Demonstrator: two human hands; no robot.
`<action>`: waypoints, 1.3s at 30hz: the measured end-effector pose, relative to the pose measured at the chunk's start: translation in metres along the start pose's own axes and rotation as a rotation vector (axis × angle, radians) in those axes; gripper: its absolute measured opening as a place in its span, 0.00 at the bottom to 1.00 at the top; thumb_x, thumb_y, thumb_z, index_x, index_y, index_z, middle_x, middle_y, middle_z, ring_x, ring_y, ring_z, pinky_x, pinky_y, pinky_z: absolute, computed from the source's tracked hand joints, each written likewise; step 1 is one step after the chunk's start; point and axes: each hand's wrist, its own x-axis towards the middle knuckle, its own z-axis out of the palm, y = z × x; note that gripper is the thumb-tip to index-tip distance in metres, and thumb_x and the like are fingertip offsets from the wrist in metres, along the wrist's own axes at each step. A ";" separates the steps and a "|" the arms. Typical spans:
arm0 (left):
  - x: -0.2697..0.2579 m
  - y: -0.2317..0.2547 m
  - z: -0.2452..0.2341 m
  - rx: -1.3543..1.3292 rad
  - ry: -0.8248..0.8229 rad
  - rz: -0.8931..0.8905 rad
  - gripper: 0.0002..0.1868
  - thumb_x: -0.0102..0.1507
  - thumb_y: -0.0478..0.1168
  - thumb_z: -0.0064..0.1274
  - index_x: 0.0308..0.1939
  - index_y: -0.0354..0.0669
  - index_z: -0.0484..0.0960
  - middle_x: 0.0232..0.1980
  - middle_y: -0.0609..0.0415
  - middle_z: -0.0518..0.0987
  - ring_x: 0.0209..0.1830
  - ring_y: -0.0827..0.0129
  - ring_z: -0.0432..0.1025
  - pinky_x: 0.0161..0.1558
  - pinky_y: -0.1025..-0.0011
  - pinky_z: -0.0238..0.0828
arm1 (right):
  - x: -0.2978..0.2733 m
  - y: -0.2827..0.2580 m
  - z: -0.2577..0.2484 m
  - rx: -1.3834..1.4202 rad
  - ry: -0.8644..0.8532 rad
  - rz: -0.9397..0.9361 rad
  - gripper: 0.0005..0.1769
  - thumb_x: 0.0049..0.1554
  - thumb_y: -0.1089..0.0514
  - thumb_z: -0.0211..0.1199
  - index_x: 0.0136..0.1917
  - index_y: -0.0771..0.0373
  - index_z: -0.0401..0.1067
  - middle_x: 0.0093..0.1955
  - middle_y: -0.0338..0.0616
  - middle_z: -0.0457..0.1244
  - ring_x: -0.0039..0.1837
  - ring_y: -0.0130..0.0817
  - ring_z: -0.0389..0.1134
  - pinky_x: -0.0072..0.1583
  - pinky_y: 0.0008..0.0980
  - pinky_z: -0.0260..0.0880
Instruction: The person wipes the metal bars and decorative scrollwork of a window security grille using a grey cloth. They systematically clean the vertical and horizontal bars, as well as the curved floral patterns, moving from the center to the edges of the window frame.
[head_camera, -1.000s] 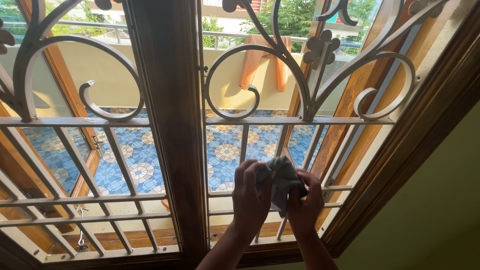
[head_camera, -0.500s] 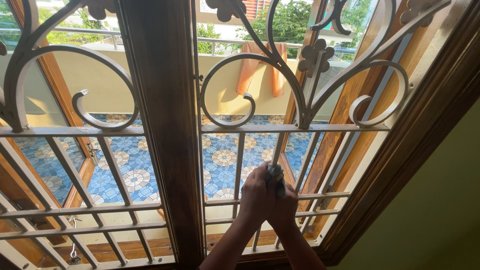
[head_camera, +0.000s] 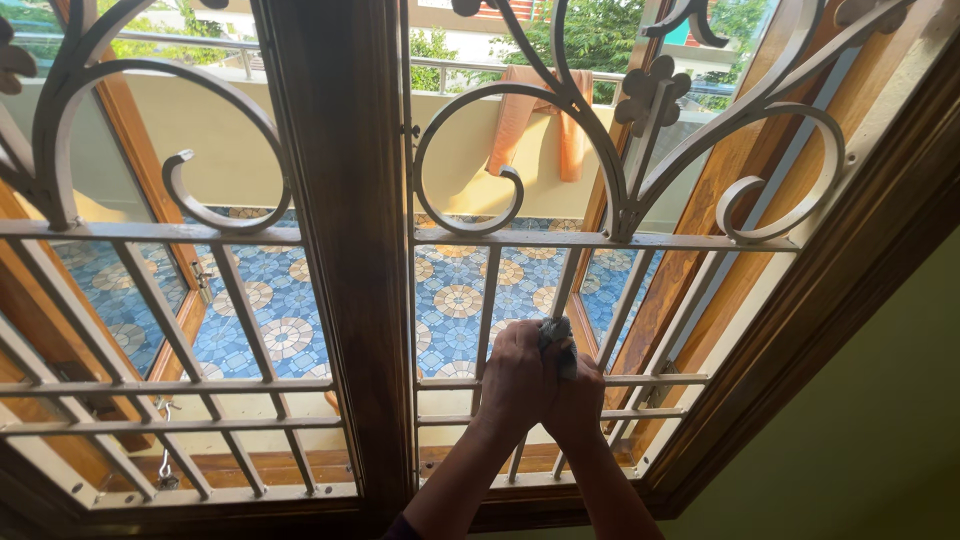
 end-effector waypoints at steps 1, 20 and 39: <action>-0.003 0.001 0.000 0.012 0.001 -0.011 0.13 0.71 0.44 0.51 0.44 0.35 0.72 0.36 0.42 0.77 0.37 0.51 0.75 0.38 0.52 0.75 | -0.001 0.000 -0.001 -0.005 -0.008 0.002 0.22 0.61 0.51 0.60 0.28 0.61 0.67 0.23 0.43 0.61 0.29 0.39 0.66 0.37 0.39 0.68; -0.050 -0.005 -0.008 -0.002 0.146 0.043 0.15 0.70 0.37 0.54 0.59 0.34 0.76 0.47 0.46 0.80 0.46 0.59 0.78 0.45 0.61 0.80 | -0.029 -0.009 -0.004 0.010 0.183 -0.162 0.10 0.60 0.58 0.62 0.53 0.65 0.69 0.44 0.44 0.66 0.53 0.39 0.70 0.69 0.49 0.61; 0.036 0.015 -0.047 -0.020 0.358 -0.032 0.26 0.73 0.48 0.50 0.68 0.32 0.69 0.50 0.40 0.81 0.47 0.58 0.80 0.44 0.64 0.81 | -0.017 -0.058 0.060 0.065 0.023 -0.056 0.22 0.52 0.48 0.71 0.51 0.66 0.73 0.46 0.49 0.68 0.52 0.42 0.72 0.56 0.41 0.67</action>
